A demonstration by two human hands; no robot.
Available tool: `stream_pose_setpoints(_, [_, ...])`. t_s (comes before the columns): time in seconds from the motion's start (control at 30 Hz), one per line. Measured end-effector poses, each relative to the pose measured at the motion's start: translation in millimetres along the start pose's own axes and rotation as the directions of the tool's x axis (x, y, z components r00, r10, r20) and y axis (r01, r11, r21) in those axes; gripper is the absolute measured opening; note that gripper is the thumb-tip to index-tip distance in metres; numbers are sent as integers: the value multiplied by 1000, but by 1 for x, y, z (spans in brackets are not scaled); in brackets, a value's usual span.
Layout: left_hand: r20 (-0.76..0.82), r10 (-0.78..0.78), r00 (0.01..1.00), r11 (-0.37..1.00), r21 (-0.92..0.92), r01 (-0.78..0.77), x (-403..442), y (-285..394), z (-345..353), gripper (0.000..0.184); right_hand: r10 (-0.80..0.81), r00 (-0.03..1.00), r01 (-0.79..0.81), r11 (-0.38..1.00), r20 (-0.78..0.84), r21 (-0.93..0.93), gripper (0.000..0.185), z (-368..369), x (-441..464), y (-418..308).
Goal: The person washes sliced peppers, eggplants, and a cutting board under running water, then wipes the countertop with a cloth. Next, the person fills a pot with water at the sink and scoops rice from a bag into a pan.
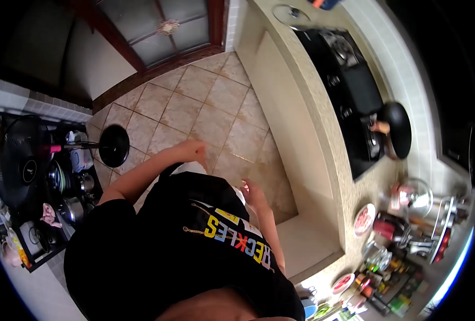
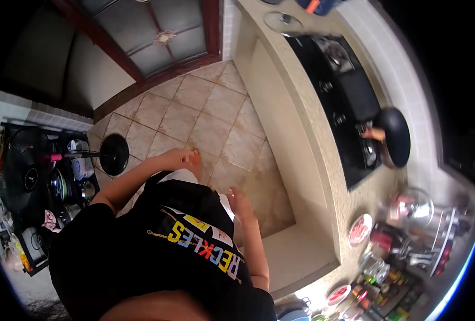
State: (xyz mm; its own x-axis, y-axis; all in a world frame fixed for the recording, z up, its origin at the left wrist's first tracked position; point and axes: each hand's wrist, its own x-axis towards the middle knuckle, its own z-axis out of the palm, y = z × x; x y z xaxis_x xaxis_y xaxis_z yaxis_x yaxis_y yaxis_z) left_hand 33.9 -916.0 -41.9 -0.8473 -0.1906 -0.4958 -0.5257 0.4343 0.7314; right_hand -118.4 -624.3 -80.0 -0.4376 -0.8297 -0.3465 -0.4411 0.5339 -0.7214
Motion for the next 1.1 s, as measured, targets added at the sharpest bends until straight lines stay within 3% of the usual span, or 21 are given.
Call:
stream_pose_setpoints(0.17, [-91, 39, 995, 999, 1, -39, -2, -55, -75, 39, -11, 999, 13, 999, 52, -36, 32, 11, 107, -51])
stream_pose_setpoints(0.23, [-228, -67, 971, 996, -72, 52, -4, -77, -103, 39, -149, 980, 163, 981, 131, -104, 32, 11, 156, -71])
stream_pose_setpoints(0.27, [-306, -127, 944, 992, -19, 128, -4, -91, -113, 39, -122, 970, 148, 983, 212, -110, 33, 8, 180, -82])
stream_pose_setpoints(0.3, [-306, -136, 942, 991, -28, 133, -11, -103, -121, 39, -121, 967, 149, 982, 222, -112, 33, 9, 202, -88])
stream_pose_setpoints(0.37, [-474, -200, 858, 979, -132, 155, -23, -121, -140, 36, -243, 934, 291, 943, 262, -163, 33, 2, 258, -95])
stream_pose_setpoints(0.43, [-482, -287, 828, 951, -244, 188, -37, -141, -147, 37, -213, 949, 251, 957, 231, -148, 33, -12, 313, -108])
stream_pose_setpoints(0.5, [-472, -355, 807, 931, -261, 257, -46, -162, -145, 38, -19, 971, 72, 974, 240, -215, 46, -34, 370, -124])
stream_pose_setpoints(0.57, [-413, -475, 777, 874, -328, 360, -51, -176, -141, 39, -64, 995, 85, 937, 74, -338, 63, -45, 431, -119])
stream_pose_setpoints(0.63, [-381, -524, 762, 837, -397, 377, -53, -183, -141, 39, 114, 988, -82, 962, 108, -262, 80, -71, 490, -131])
stream_pose_setpoints(0.73, [-352, -577, 737, 788, -479, 388, -38, -192, -154, 39, -18, 1000, 17, 964, 1, -264, 79, -82, 581, -108])
stream_pose_setpoints(0.8, [-337, -604, 722, 763, -506, 402, -21, -195, -171, 38, 53, 998, -58, 880, -25, -472, 75, -92, 628, -113])
stream_pose_setpoints(0.83, [-331, -611, 719, 757, -510, 409, -11, -195, -184, 38, 56, 998, -57, 880, -16, -472, 75, -94, 645, -116])
stream_pose_setpoints(0.93, [-345, -641, 686, 746, -490, 451, 34, -195, -227, 37, 7, 949, -241, 659, -315, -713, 58, -107, 693, -131])
stream_pose_setpoints(0.97, [-335, -666, 667, 723, -509, 466, 49, -194, -239, 37, 14, 953, -237, 657, -303, -715, 58, -110, 708, -135])
stream_pose_setpoints(1.03, [-304, -696, 650, 692, -526, 495, 81, -190, -266, 36, 69, 895, -410, 512, -440, -755, 48, -114, 732, -134])
stream_pose_setpoints(1.1, [-268, -647, 714, 699, -583, 414, 117, -186, -284, 33, 55, 868, -449, 510, -493, -734, 38, -119, 748, -129])
